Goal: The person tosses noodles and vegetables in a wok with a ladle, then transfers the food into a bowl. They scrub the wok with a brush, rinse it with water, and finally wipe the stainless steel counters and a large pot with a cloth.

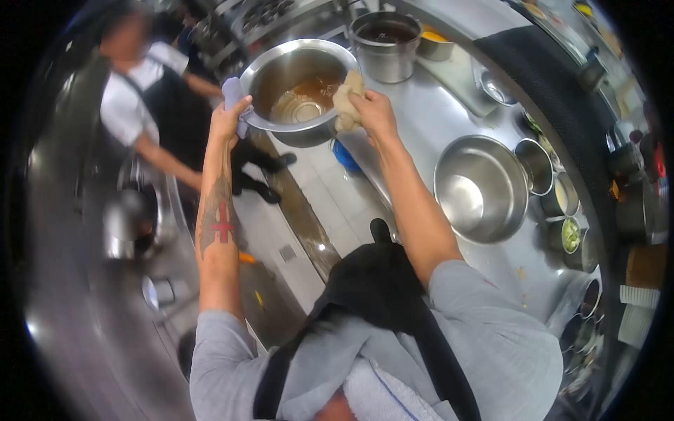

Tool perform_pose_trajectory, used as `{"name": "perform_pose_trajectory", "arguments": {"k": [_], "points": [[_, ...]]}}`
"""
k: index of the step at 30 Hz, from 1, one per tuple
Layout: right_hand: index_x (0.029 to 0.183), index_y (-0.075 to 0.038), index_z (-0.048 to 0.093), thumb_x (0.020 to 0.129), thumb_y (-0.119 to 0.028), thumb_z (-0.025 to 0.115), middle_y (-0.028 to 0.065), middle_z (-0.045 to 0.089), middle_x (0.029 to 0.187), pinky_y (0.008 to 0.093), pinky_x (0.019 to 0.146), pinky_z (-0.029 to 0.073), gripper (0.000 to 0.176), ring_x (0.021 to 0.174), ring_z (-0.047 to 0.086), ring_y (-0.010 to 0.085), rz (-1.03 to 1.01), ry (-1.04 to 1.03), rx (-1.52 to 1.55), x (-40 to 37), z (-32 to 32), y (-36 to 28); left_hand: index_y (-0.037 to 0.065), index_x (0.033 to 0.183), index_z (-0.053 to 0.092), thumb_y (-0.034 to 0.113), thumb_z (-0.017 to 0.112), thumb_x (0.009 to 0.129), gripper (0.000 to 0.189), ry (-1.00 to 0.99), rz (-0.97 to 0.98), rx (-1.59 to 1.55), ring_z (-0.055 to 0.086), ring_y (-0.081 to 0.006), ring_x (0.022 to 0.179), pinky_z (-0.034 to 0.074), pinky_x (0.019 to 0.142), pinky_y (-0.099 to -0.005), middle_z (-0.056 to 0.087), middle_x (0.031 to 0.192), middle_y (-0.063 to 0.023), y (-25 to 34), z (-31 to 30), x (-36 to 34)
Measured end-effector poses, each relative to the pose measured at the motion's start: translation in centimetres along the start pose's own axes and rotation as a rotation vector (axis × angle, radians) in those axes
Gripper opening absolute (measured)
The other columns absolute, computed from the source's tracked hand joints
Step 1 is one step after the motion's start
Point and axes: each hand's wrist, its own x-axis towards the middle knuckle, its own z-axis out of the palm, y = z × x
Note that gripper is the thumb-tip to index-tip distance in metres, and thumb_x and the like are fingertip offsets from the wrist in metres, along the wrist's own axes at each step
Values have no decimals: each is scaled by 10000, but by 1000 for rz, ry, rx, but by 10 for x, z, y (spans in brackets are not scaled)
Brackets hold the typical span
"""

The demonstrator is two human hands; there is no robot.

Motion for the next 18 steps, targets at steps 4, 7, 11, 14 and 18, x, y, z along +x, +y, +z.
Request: {"name": "perform_pose_trajectory", "arguments": {"k": [4, 7, 11, 14, 18], "points": [[1110, 67, 638, 919, -155, 618, 91, 688, 935, 267, 672, 518, 294, 775, 651, 136, 219, -214, -41, -107, -6, 29, -67, 1044, 603, 89, 723, 827, 293, 226, -159, -73, 664, -197, 765, 539, 705, -326, 671, 906, -128, -44, -55, -159], [1122, 66, 615, 941, -126, 581, 102, 686, 963, 273, 677, 540, 266, 778, 665, 154, 436, -430, -59, -182, -15, 70, -82, 1100, 589, 78, 702, 824, 338, 484, -211, 78, 672, -201, 795, 543, 695, -334, 680, 939, -137, -68, -70, -309], [1126, 41, 629, 939, -153, 582, 87, 681, 968, 295, 727, 514, 274, 796, 638, 148, 566, -749, -224, -249, -20, 113, -58, 1149, 589, 58, 697, 799, 383, 830, -292, -45, 664, -192, 788, 540, 670, -323, 682, 946, -126, -86, -47, -487], [1183, 52, 603, 967, -134, 556, 103, 686, 1040, 301, 778, 545, 288, 878, 669, 165, 692, -1000, -166, -300, 9, 139, -55, 1088, 624, 168, 714, 802, 374, 1172, -264, 56, 638, -208, 801, 504, 714, -361, 674, 927, -120, -80, -26, -608], [1241, 84, 557, 965, -138, 577, 128, 682, 1068, 321, 762, 561, 355, 904, 684, 205, 833, -1230, -145, -404, 62, 128, -64, 1040, 643, 158, 726, 786, 347, 1575, -227, -7, 624, -198, 676, 483, 564, -354, 674, 850, -115, -40, -3, -749]]}}
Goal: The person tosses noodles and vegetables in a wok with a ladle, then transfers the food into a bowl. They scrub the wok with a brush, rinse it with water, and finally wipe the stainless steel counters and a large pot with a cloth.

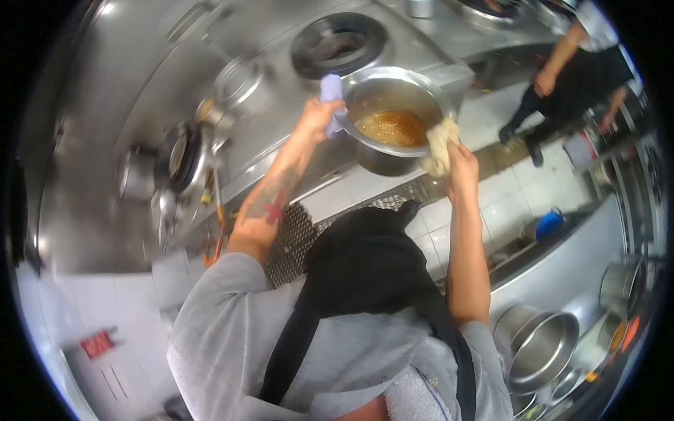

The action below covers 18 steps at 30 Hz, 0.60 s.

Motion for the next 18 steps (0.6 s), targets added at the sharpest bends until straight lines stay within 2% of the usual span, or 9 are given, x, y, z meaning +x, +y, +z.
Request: {"name": "perform_pose_trajectory", "arguments": {"k": [3, 5, 9, 10, 11, 13, 15, 16, 18], "points": [[1253, 75, 553, 968, -187, 599, 126, 675, 1075, 327, 733, 558, 390, 929, 680, 201, 80, -249, -47, 16, 87, 23, -56, 983, 664, 174, 739, 784, 313, 257, -132, 164, 606, -199, 547, 431, 409, -353, 669, 757, -110, 42, -104, -22], [1237, 60, 561, 967, -198, 606, 119, 673, 1072, 321, 716, 557, 376, 931, 678, 197, 94, -266, -68, 13, 124, 49, -63, 993, 657, 158, 738, 787, 313, 304, -184, 261, 631, -214, 584, 470, 446, -361, 674, 797, -136, 29, -191, -2], [1208, 42, 571, 967, -201, 608, 120, 669, 1066, 327, 728, 556, 344, 908, 674, 195, 196, -280, -104, -5, 164, 93, -120, 1021, 629, 118, 734, 794, 346, 561, -41, 77, 668, -266, 694, 530, 560, -392, 672, 932, -177, 23, -310, 8], [1197, 37, 575, 967, -196, 605, 123, 666, 1070, 338, 742, 557, 329, 908, 671, 196, 227, -299, -126, -10, 170, 106, -114, 1006, 656, 181, 752, 769, 390, 620, -49, 165, 665, -241, 710, 522, 583, -389, 681, 927, -170, 12, -347, 20], [1197, 37, 575, 967, -196, 605, 123, 666, 1070, 338, 742, 557, 329, 908, 671, 196, 234, -297, -123, -19, 171, 119, -107, 991, 682, 243, 770, 744, 437, 675, -54, 256, 662, -216, 726, 514, 605, -386, 691, 923, -162, 5, -377, 27], [1199, 37, 573, 972, -184, 588, 132, 659, 1088, 345, 782, 553, 318, 924, 664, 197, 236, -359, -58, -38, 161, 143, -81, 1010, 691, 250, 766, 735, 437, 708, -91, 369, 691, -237, 760, 542, 643, -385, 707, 951, -171, 9, -411, 24], [1207, 39, 574, 979, -180, 571, 135, 658, 1087, 336, 773, 560, 316, 933, 662, 195, 254, -305, -93, -49, 136, 173, -51, 987, 710, 277, 766, 716, 430, 783, -263, 762, 716, -260, 815, 561, 669, -376, 716, 963, -184, 12, -430, 27], [1217, 46, 571, 981, -182, 567, 133, 659, 1083, 331, 760, 563, 328, 928, 664, 195, 245, -270, -85, -53, 117, 193, -56, 1070, 663, 281, 738, 727, 486, 729, -251, 831, 708, -317, 958, 566, 793, -391, 704, 1043, -214, 15, -433, 21], [1241, 62, 561, 992, -186, 534, 142, 659, 1103, 340, 773, 569, 352, 939, 671, 218, 276, -163, -101, -72, 76, 226, -64, 1120, 620, 284, 727, 725, 537, 752, -148, 987, 686, -343, 1010, 544, 842, -411, 684, 1088, -236, -26, -472, 49]]}}
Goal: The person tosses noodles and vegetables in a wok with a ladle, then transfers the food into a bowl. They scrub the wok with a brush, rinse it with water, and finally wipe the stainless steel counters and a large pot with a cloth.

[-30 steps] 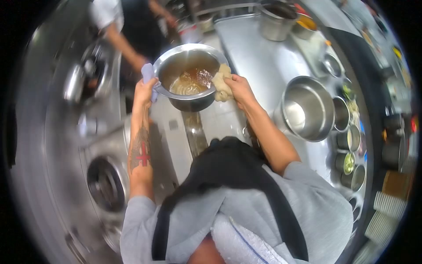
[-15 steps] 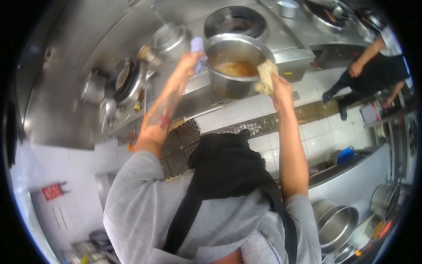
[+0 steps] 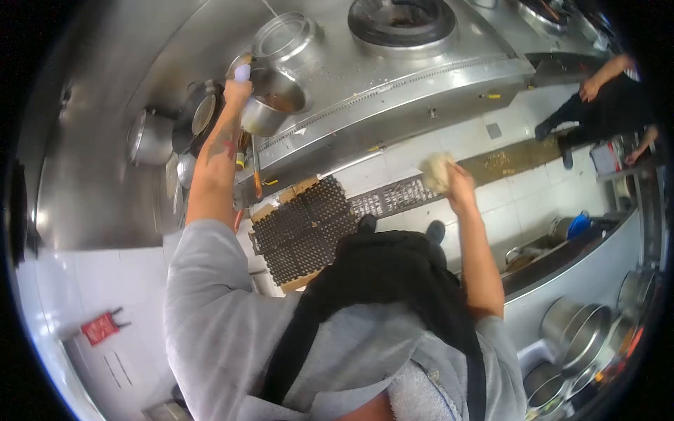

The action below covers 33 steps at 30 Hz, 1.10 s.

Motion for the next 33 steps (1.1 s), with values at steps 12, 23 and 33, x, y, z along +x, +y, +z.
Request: {"name": "perform_pose_trajectory", "arguments": {"k": [12, 23, 33], "points": [[1203, 31, 606, 991, -229, 558, 104, 676, 1100, 343, 802, 560, 339, 953, 677, 230, 146, 761, 232, -192, -21, 129, -43, 1146, 449, 106, 644, 786, 436, -136, 601, 294, 660, -454, 973, 520, 890, -506, 668, 1006, -308, -64, 77, 94], [1205, 62, 600, 995, -211, 546, 132, 668, 1133, 336, 818, 576, 347, 990, 675, 228, 56, 807, 263, -200, 40, 132, 0, 1112, 432, 100, 644, 815, 378, -198, 934, 299, 651, -470, 915, 516, 828, -541, 663, 949, -284, -39, 80, 47], [1249, 63, 561, 983, -218, 550, 141, 653, 1152, 342, 789, 577, 387, 972, 672, 237, 29, 762, 348, -217, 41, 163, -17, 1113, 434, 40, 567, 816, 331, -134, 1278, 222, 656, -470, 787, 533, 714, -536, 651, 861, -283, -2, 114, -17]]}}
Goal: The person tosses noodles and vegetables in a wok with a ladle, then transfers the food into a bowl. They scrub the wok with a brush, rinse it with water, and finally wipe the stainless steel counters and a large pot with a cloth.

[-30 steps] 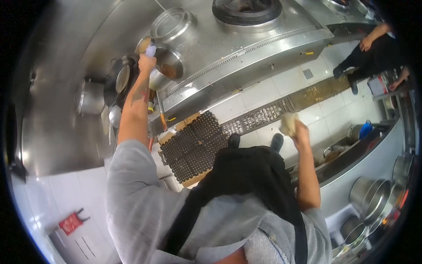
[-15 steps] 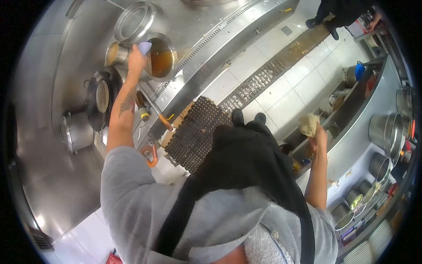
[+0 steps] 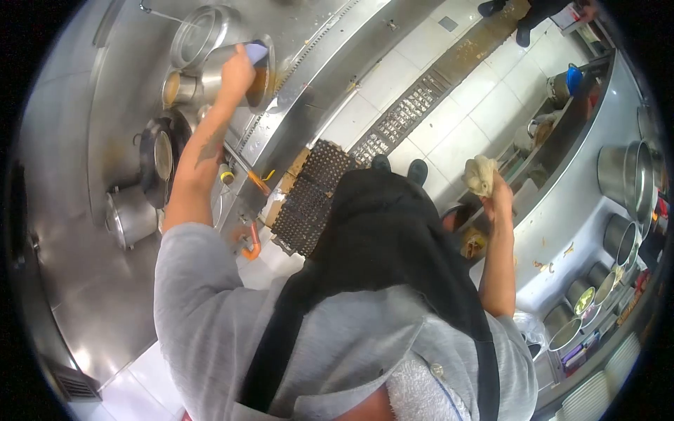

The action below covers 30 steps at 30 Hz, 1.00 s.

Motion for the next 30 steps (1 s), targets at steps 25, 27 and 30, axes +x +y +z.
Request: {"name": "perform_pose_trajectory", "arguments": {"k": [25, 27, 30], "points": [[1261, 72, 569, 978, -214, 547, 187, 649, 1183, 363, 825, 573, 403, 1007, 670, 285, -114, -220, -99, -110, 234, 122, -114, 1251, 469, 151, 695, 787, 580, 138, -1040, -1271, 664, -341, 990, 507, 849, -457, 654, 1072, -259, -245, 67, -56], [1273, 72, 563, 989, -247, 535, 192, 642, 1197, 389, 847, 570, 428, 1032, 664, 300, -77, -226, -146, -114, 257, 137, -113, 1282, 441, 155, 681, 815, 590, 303, -1188, -1307, 621, -376, 1097, 488, 930, -456, 598, 1194, -282, -232, 103, -71], [1298, 66, 545, 1004, -277, 502, 194, 623, 1233, 430, 877, 560, 454, 1070, 649, 322, -55, -172, -238, -119, 277, 145, -103, 1448, 279, 187, 660, 848, 768, 445, -1270, -1275, 474, -418, 1305, 354, 1111, -438, 445, 1410, -329, -204, 136, -74]]}}
